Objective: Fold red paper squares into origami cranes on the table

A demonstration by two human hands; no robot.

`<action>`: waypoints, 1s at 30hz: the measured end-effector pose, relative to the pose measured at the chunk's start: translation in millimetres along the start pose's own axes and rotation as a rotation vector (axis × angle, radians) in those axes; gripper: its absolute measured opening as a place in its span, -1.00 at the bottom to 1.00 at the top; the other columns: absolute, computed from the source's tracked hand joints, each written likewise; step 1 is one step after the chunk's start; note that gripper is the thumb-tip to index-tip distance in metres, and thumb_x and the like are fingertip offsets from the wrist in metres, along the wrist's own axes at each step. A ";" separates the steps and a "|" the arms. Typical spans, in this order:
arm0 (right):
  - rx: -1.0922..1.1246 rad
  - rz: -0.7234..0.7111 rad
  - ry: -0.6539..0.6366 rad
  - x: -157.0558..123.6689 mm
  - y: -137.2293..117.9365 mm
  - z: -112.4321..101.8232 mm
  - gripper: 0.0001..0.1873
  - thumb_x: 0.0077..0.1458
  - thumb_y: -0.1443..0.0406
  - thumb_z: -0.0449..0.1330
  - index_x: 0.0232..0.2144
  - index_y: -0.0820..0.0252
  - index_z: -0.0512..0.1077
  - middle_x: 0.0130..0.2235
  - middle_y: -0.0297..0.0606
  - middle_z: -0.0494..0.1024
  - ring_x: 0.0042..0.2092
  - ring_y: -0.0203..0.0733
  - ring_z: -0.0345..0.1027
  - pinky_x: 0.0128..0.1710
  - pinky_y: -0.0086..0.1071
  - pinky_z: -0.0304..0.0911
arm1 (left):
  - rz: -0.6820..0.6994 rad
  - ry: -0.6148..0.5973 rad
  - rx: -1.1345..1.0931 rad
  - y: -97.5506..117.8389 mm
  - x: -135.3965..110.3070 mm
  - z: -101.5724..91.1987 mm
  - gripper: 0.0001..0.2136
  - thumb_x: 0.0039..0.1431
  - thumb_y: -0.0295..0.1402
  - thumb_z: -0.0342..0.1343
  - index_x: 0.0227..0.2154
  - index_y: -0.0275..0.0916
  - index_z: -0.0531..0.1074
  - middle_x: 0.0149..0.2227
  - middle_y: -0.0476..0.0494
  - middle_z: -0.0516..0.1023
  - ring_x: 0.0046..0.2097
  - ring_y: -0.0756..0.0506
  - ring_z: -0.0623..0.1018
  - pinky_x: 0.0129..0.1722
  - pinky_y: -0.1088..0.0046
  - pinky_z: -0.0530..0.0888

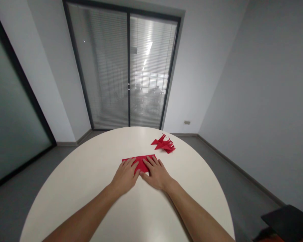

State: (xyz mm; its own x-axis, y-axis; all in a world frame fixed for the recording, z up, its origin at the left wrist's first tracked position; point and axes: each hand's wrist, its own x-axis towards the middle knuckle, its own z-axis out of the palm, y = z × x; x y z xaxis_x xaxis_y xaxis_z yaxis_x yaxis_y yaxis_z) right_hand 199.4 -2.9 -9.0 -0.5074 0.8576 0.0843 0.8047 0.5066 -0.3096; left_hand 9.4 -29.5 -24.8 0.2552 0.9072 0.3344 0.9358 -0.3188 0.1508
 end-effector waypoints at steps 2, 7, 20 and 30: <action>0.002 0.003 -0.014 -0.2 0.5 0.7 -0.16 0.26 -0.19 -0.11 0.38 0.17 0.06 0.42 -0.08 0.00 0.43 0.21 -0.29 0.36 0.13 -0.32 | 0.029 -0.010 -0.012 1.1 0.6 -2.3 -0.61 0.36 -0.31 -0.08 0.16 -0.30 0.41 0.25 -0.30 0.40 0.26 -0.27 0.37 0.26 0.08 0.28; -0.028 0.000 0.027 -0.2 -0.3 1.4 -0.20 0.26 -0.16 -0.07 0.36 0.15 0.13 0.39 -0.07 0.10 0.41 0.23 -0.17 0.35 0.13 -0.31 | 0.027 0.002 -0.012 0.0 1.3 -1.8 -0.63 0.36 -0.35 -0.06 0.14 -0.28 0.43 0.20 -0.29 0.45 0.20 -0.27 0.42 0.22 0.07 0.32; -0.073 -0.033 0.137 -2.0 -1.4 -6.4 -0.26 0.20 -0.19 0.02 0.23 0.12 0.32 0.17 0.01 0.37 0.24 0.17 0.13 0.30 0.06 -0.15 | 0.047 0.018 -0.116 -0.6 1.8 -3.0 -0.66 0.32 -0.33 0.01 0.10 -0.21 0.46 0.12 -0.22 0.51 0.14 -0.24 0.46 0.17 0.13 0.39; -0.044 -0.044 0.126 -1.0 0.3 -11.4 -0.34 0.23 -0.07 0.07 0.22 0.17 0.33 0.20 -0.03 0.39 0.24 0.11 0.17 0.29 -0.03 -0.07 | 0.060 0.028 -0.134 -3.1 0.8 -5.7 -0.67 0.31 -0.28 0.03 0.06 -0.23 0.50 0.10 -0.22 0.53 0.12 -0.24 0.48 0.14 0.14 0.42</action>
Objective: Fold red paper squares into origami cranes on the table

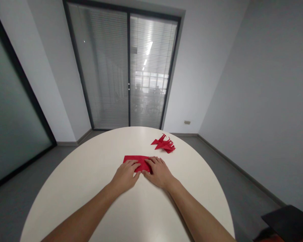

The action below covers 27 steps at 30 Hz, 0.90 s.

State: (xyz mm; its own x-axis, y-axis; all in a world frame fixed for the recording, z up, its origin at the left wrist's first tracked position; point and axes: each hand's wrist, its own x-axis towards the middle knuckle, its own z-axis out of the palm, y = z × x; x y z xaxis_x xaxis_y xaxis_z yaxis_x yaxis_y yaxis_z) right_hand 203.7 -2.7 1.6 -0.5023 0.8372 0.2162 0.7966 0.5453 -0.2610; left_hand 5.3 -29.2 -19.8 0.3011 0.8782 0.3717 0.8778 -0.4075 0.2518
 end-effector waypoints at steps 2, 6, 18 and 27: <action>-0.002 -0.004 0.001 0.3 -0.3 -1.2 -0.36 0.24 -0.06 0.06 0.21 0.17 0.34 0.20 -0.03 0.40 0.24 0.10 0.19 0.29 -0.05 -0.05 | 0.000 0.001 -0.011 -0.3 0.5 -0.4 -0.68 0.31 -0.31 0.02 0.04 -0.22 0.51 0.08 -0.21 0.55 0.11 -0.23 0.49 0.13 0.16 0.43; -0.008 -0.015 0.014 0.5 -0.2 -1.2 -0.37 0.26 -0.07 0.03 0.21 0.17 0.35 0.19 -0.04 0.41 0.22 0.09 0.21 0.28 -0.06 -0.04 | -0.017 -0.002 -0.032 -1.0 1.5 -0.6 -0.71 0.30 -0.34 0.03 0.01 -0.18 0.52 0.06 -0.18 0.57 0.10 -0.20 0.50 0.13 0.19 0.43; 0.006 -0.008 0.015 0.9 -0.7 -1.8 -0.40 0.33 -0.06 -0.06 0.18 0.16 0.37 0.19 -0.06 0.42 0.21 0.06 0.22 0.26 -0.09 0.00 | 0.020 0.037 -0.037 1.4 2.4 -2.2 -0.74 0.31 -0.34 0.05 -0.02 -0.18 0.53 0.03 -0.14 0.58 0.06 -0.18 0.52 0.07 0.24 0.47; 0.014 -0.009 0.025 0.3 -2.3 -3.0 -0.40 0.32 -0.06 -0.05 0.18 0.15 0.38 0.18 -0.07 0.43 0.21 0.04 0.23 0.26 -0.11 0.01 | 0.021 0.045 -0.025 2.3 3.6 -6.9 -0.79 0.32 -0.39 0.04 -0.09 -0.17 0.54 -0.05 -0.10 0.62 0.00 -0.15 0.54 0.00 0.31 0.47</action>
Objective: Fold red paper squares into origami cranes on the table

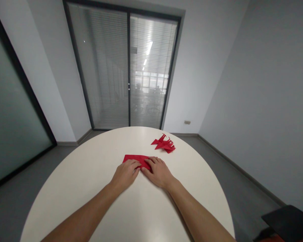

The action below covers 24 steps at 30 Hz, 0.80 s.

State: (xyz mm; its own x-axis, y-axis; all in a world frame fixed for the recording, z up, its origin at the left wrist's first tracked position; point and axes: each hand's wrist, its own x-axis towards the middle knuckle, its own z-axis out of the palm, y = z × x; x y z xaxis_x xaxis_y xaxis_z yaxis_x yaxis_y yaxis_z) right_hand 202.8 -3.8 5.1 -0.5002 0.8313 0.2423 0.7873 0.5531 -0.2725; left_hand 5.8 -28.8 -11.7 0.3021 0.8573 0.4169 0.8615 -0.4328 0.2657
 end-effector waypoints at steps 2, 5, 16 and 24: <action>0.001 -0.004 -0.005 0.3 0.2 1.0 -0.40 0.31 -0.06 -0.03 0.18 0.16 0.38 0.20 -0.06 0.41 0.22 0.05 0.22 0.25 -0.10 0.02 | 0.000 0.008 0.008 -0.8 0.3 0.6 -0.80 0.32 -0.40 0.05 -0.10 -0.17 0.55 -0.06 -0.10 0.62 -0.01 -0.15 0.54 -0.01 0.31 0.47; -0.001 -0.021 0.006 0.7 0.7 3.5 -0.41 0.31 -0.05 -0.01 0.18 0.18 0.38 0.21 -0.03 0.40 0.22 0.07 0.22 0.24 -0.09 0.05 | 0.005 0.019 0.013 -1.8 0.9 1.9 -0.81 0.31 -0.42 0.06 -0.13 -0.17 0.56 -0.08 -0.09 0.62 -0.03 -0.15 0.54 -0.03 0.31 0.48; -0.022 -0.092 0.034 2.2 7.7 10.6 -0.51 0.32 0.26 0.00 0.25 0.25 0.29 0.25 -0.02 0.36 0.25 0.02 0.19 0.28 -0.08 0.05 | 0.045 0.138 0.069 1.1 4.1 -2.4 -0.81 0.33 -0.41 0.08 -0.11 -0.16 0.58 -0.06 -0.12 0.58 -0.05 -0.16 0.52 -0.02 0.27 0.48; 0.001 -0.127 0.071 4.1 8.8 12.1 -0.49 0.28 0.36 0.01 0.26 0.29 0.27 0.24 -0.02 0.38 0.25 -0.02 0.21 0.28 -0.10 0.08 | -0.014 0.144 0.121 3.4 3.8 -7.3 -0.79 0.33 -0.41 0.07 -0.09 -0.16 0.58 -0.17 -0.14 0.57 -0.15 -0.15 0.53 -0.12 0.30 0.47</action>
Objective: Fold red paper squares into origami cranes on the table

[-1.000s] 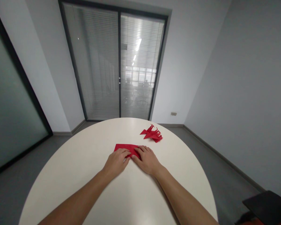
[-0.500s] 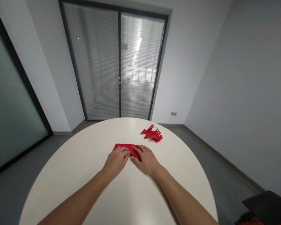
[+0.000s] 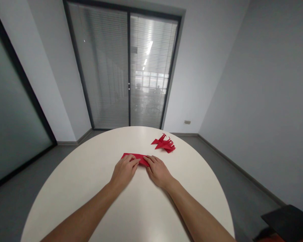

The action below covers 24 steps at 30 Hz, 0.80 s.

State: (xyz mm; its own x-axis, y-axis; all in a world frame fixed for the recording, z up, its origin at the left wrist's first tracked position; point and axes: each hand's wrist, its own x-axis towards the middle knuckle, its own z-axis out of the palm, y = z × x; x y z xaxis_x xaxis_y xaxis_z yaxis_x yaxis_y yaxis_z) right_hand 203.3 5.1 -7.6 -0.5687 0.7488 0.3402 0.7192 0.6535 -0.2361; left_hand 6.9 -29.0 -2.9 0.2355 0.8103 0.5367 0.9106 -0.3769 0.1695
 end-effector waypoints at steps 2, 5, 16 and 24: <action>0.009 -0.009 0.014 0.2 -1.5 -1.4 -0.49 0.29 0.37 0.00 0.26 0.28 0.27 0.23 -0.03 0.39 0.24 -0.02 0.22 0.28 -0.10 0.09 | -0.008 -0.012 0.020 -1.0 0.0 0.7 -0.78 0.32 -0.43 0.07 -0.07 -0.15 0.56 -0.17 -0.14 0.57 -0.16 -0.15 0.54 -0.13 0.32 0.47; 0.036 -0.013 0.042 1.3 -3.8 -3.9 -0.53 0.30 0.37 0.01 0.23 0.24 0.31 0.20 -0.07 0.43 0.21 -0.03 0.27 0.25 -0.14 0.14 | -0.026 -0.028 0.051 -2.6 0.2 1.8 -0.75 0.32 -0.45 0.06 -0.02 -0.13 0.53 -0.12 -0.13 0.59 -0.18 -0.14 0.55 -0.16 0.33 0.46; 0.160 0.015 0.126 5.3 -3.7 -8.8 -0.69 0.25 0.36 0.11 0.00 0.13 0.51 -0.03 -0.17 0.60 0.00 -0.06 0.44 0.06 -0.22 0.27 | -0.008 -0.020 0.017 -4.4 0.1 -0.3 -0.79 0.30 -0.47 0.06 -0.12 -0.14 0.55 -0.11 -0.12 0.61 -0.09 -0.17 0.55 -0.10 0.30 0.46; 0.611 0.260 0.410 7.5 22.5 0.1 -0.52 0.17 0.14 0.23 0.11 0.10 0.35 -0.07 -0.16 0.59 -0.07 -0.06 0.47 0.00 -0.16 0.34 | -0.186 0.063 -0.243 -8.2 -2.5 3.2 -0.78 0.33 -0.39 -0.02 -0.19 -0.17 0.55 -0.18 -0.10 0.64 -0.16 -0.14 0.59 -0.14 0.35 0.46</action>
State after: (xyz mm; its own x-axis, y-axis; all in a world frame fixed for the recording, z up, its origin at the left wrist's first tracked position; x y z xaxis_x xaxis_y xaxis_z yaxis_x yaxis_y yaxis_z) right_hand 215.2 25.5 -10.4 -0.1334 0.8635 0.4864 0.3943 0.4965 -0.7733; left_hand -0.1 -26.5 -8.3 0.0440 0.8488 0.5269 0.8262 -0.3275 0.4585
